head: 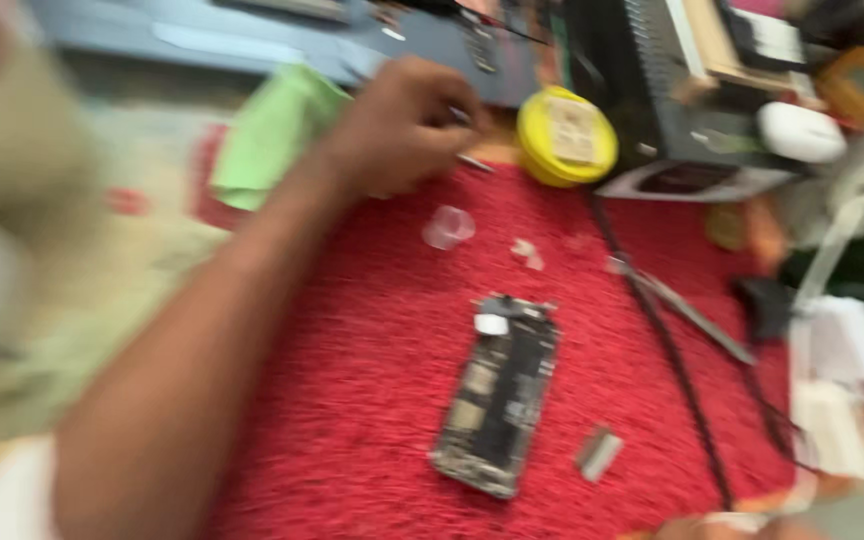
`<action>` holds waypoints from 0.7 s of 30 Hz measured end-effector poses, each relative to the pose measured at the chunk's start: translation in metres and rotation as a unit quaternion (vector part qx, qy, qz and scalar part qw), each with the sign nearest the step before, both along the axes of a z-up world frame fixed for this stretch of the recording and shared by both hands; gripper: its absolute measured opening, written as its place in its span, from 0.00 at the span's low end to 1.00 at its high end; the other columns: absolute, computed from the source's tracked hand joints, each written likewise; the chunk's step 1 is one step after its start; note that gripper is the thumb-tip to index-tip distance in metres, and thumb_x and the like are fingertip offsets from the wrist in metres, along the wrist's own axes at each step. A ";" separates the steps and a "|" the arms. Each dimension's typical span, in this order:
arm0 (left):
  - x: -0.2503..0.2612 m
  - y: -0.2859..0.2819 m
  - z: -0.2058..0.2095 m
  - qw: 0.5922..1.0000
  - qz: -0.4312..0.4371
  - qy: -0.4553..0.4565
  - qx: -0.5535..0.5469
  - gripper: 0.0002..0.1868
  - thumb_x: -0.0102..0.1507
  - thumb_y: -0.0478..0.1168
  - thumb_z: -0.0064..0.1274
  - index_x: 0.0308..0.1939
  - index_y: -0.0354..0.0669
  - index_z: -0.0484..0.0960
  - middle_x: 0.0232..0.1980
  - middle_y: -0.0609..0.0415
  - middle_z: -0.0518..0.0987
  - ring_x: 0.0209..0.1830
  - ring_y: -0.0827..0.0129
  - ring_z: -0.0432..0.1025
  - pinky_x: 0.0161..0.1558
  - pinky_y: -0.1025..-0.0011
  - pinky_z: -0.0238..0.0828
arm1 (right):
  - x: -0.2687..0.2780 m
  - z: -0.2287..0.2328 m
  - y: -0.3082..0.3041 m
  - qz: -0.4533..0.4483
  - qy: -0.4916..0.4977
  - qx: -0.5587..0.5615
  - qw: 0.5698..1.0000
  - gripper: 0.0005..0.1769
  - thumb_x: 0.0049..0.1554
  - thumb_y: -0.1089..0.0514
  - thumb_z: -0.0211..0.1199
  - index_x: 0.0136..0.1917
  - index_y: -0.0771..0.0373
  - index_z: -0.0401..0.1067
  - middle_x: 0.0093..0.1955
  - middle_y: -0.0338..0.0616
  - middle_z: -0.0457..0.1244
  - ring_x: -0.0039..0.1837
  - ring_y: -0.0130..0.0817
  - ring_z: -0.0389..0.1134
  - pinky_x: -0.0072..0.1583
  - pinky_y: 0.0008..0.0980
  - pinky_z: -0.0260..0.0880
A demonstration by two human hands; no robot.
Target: The person uses a green screwdriver and tweezers to manipulate components inside a disassembled smartphone. They repeatedly probe the internal circuitry and battery area, occasionally switching tools to adjust small parts.
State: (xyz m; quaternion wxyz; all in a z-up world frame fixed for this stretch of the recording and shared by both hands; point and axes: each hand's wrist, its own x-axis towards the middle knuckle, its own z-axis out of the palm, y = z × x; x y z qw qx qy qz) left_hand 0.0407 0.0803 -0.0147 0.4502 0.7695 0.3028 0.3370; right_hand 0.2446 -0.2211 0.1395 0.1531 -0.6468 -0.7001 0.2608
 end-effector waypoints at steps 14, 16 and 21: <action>-0.003 -0.008 0.006 0.999 -0.030 0.026 -0.004 0.09 0.71 0.39 0.51 0.54 0.46 0.82 0.32 0.56 0.80 0.25 0.77 0.74 0.24 0.73 0.71 | -0.017 -0.024 -0.044 -0.120 -0.134 0.035 0.983 0.35 0.50 0.34 0.68 0.63 0.57 0.74 0.44 0.40 0.68 0.45 0.36 0.69 0.45 0.40 0.70; -0.004 -0.003 -0.002 0.997 -0.055 -0.037 0.029 0.08 0.69 0.36 0.54 0.51 0.41 0.83 0.35 0.57 0.82 0.30 0.79 0.78 0.28 0.75 0.74 | -0.028 -0.032 -0.036 -0.126 -0.156 0.039 0.979 0.37 0.50 0.33 0.68 0.64 0.58 0.73 0.45 0.41 0.68 0.46 0.37 0.69 0.46 0.41 0.70; -0.002 0.003 -0.005 0.994 -0.048 -0.080 0.055 0.06 0.64 0.32 0.57 0.45 0.36 0.84 0.34 0.56 0.83 0.29 0.78 0.79 0.29 0.76 0.75 | -0.066 -0.043 -0.013 -0.153 -0.196 0.025 0.968 0.42 0.48 0.29 0.68 0.66 0.58 0.72 0.48 0.44 0.68 0.49 0.41 0.70 0.49 0.44 0.71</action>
